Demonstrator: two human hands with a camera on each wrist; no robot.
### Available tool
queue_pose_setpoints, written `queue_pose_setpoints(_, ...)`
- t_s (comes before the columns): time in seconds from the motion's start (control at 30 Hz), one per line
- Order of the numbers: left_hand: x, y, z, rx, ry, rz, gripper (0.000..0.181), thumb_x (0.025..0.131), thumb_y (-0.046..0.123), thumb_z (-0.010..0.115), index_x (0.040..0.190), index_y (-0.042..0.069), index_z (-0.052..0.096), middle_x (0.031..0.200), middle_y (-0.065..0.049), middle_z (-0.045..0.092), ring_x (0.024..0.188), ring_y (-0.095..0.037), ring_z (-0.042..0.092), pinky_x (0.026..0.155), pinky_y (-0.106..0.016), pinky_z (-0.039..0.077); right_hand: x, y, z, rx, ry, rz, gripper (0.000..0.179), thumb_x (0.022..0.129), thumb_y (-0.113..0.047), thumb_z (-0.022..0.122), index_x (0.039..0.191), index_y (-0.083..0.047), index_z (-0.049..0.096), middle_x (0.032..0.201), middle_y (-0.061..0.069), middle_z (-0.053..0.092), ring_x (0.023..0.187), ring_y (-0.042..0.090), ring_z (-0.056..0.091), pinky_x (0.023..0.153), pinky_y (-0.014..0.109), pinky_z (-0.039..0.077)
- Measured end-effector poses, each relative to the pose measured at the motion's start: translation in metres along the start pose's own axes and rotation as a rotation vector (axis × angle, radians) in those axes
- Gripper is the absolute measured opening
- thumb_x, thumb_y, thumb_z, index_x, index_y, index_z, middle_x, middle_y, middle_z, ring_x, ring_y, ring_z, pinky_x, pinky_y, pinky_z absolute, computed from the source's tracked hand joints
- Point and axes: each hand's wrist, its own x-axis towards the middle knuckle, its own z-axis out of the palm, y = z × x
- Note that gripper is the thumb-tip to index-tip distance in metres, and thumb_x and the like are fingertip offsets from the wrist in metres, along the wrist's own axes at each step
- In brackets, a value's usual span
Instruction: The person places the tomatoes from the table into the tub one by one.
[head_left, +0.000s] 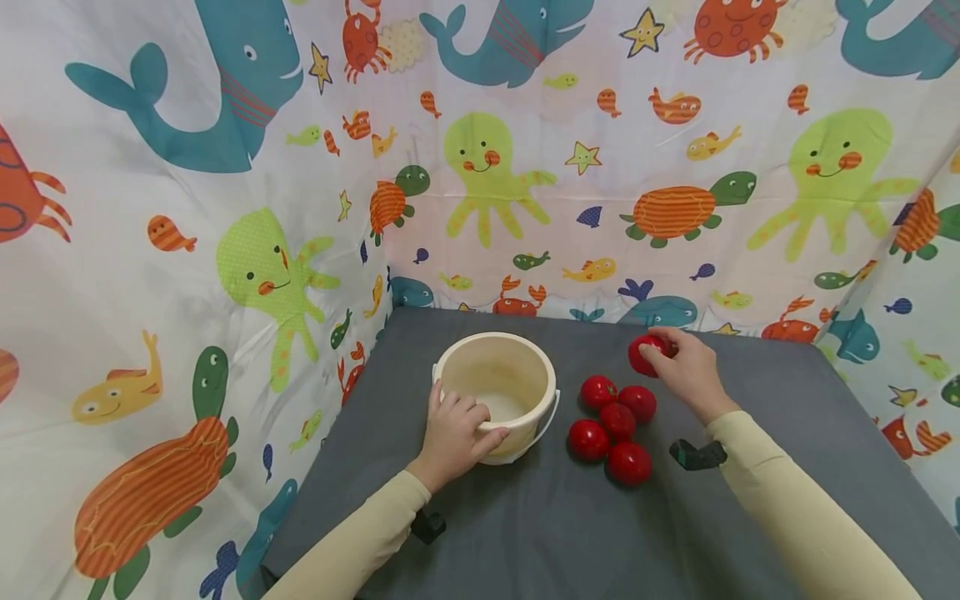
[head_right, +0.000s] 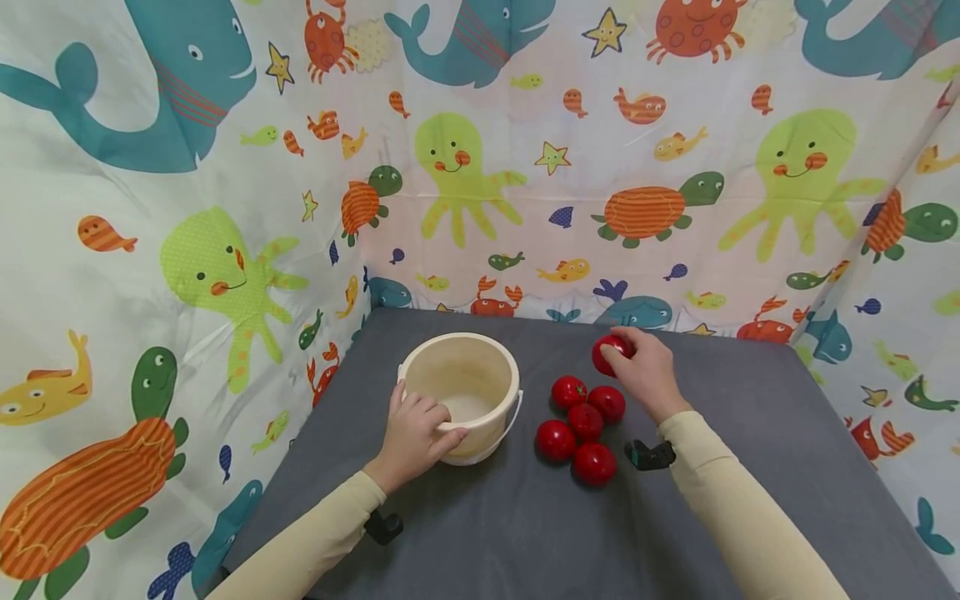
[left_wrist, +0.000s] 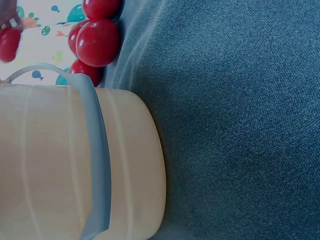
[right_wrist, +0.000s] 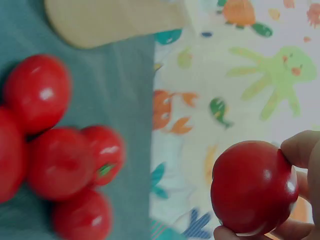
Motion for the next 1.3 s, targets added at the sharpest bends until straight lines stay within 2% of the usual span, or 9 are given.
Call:
queue_pose_setpoints(0.13, 0.001, 0.0, 0.001, -0.005, 0.007, 0.0, 0.047, 0.096, 0.061, 0.054, 0.078, 0.018, 0.064, 0.077, 0.001, 0.061, 0.08, -0.022, 0.054, 0.11, -0.074, 0.033, 0.016, -0.031, 0.0, 0.019, -0.022, -0.062, 0.051, 0.1, -0.034, 0.06, 0.142, -0.006, 0.055, 0.132, 0.026, 0.062, 0.114, 0.041, 0.057, 0.088, 0.056, 0.059)
queue_pose_setpoints(0.23, 0.0, 0.0, 0.002, -0.009, 0.012, -0.002, 0.047, 0.095, 0.061, 0.055, 0.078, 0.018, 0.064, 0.076, 0.001, 0.06, 0.079, -0.022, 0.053, 0.11, -0.073, 0.033, 0.024, -0.055, 0.008, 0.035, -0.037, -0.11, 0.049, 0.099, -0.028, 0.061, 0.142, -0.005, 0.055, 0.137, 0.025, 0.058, 0.119, 0.041, 0.055, 0.092, 0.057, 0.058)
queue_pose_setpoints(0.43, -0.001, 0.0, 0.002, -0.011, 0.021, 0.002, 0.057, 0.099, 0.066, 0.044, 0.077, 0.018, 0.064, 0.076, 0.001, 0.06, 0.079, -0.022, 0.053, 0.11, -0.073, 0.033, 0.032, -0.097, 0.038, 0.085, -0.066, -0.201, 0.047, 0.096, -0.023, 0.066, 0.139, -0.005, 0.058, 0.134, 0.022, 0.062, 0.116, 0.039, 0.059, 0.093, 0.054, 0.059)
queue_pose_setpoints(0.57, -0.001, 0.001, 0.002, -0.015, 0.022, 0.006, 0.052, 0.097, 0.064, 0.05, 0.077, 0.019, 0.065, 0.076, 0.001, 0.061, 0.08, -0.022, 0.053, 0.109, -0.074, 0.034, 0.033, -0.119, 0.059, 0.111, -0.081, -0.269, 0.043, 0.094, -0.02, 0.068, 0.134, -0.005, 0.063, 0.129, 0.021, 0.066, 0.112, 0.038, 0.063, 0.092, 0.051, 0.06)
queue_pose_setpoints(0.67, 0.0, 0.001, 0.001, -0.01, 0.013, 0.002, 0.049, 0.097, 0.063, 0.053, 0.078, 0.019, 0.065, 0.077, 0.001, 0.062, 0.081, -0.022, 0.054, 0.109, -0.073, 0.034, 0.032, -0.133, 0.074, 0.127, -0.101, -0.285, 0.041, 0.093, -0.02, 0.069, 0.132, -0.006, 0.065, 0.127, 0.019, 0.067, 0.111, 0.037, 0.063, 0.09, 0.05, 0.061)
queue_pose_setpoints(0.83, 0.001, 0.001, 0.0, -0.003, -0.007, -0.007, 0.045, 0.095, 0.06, 0.058, 0.079, 0.019, 0.067, 0.078, 0.001, 0.064, 0.082, -0.022, 0.055, 0.111, -0.072, 0.033, 0.032, -0.146, 0.097, 0.132, -0.129, -0.278, 0.041, 0.094, -0.02, 0.069, 0.132, -0.007, 0.065, 0.127, 0.018, 0.066, 0.114, 0.036, 0.061, 0.091, 0.049, 0.06)
queue_pose_setpoints(0.97, 0.0, 0.0, 0.0, 0.003, 0.002, 0.002, 0.041, 0.093, 0.058, 0.062, 0.08, 0.019, 0.067, 0.078, 0.001, 0.064, 0.081, -0.022, 0.055, 0.11, -0.072, 0.034, 0.03, -0.149, 0.114, 0.124, -0.161, -0.254, 0.041, 0.095, -0.022, 0.068, 0.133, -0.008, 0.064, 0.129, 0.017, 0.066, 0.115, 0.035, 0.061, 0.092, 0.048, 0.06)
queue_pose_setpoints(1.2, -0.002, -0.001, 0.003, 0.02, 0.019, 0.007, 0.049, 0.097, 0.063, 0.052, 0.08, 0.02, 0.067, 0.078, 0.001, 0.064, 0.081, -0.02, 0.055, 0.11, -0.071, 0.035, 0.022, -0.146, 0.141, 0.113, -0.209, -0.243, 0.041, 0.094, -0.024, 0.069, 0.132, -0.008, 0.065, 0.126, 0.016, 0.068, 0.112, 0.032, 0.063, 0.093, 0.045, 0.06)
queue_pose_setpoints(1.3, -0.001, -0.002, 0.003, 0.032, 0.02, 0.012, 0.045, 0.096, 0.061, 0.056, 0.08, 0.02, 0.067, 0.078, 0.001, 0.064, 0.082, -0.02, 0.055, 0.11, -0.071, 0.036, 0.019, -0.146, 0.149, 0.096, -0.224, -0.258, 0.042, 0.093, -0.025, 0.069, 0.132, -0.008, 0.066, 0.125, 0.015, 0.069, 0.111, 0.031, 0.064, 0.094, 0.045, 0.06)
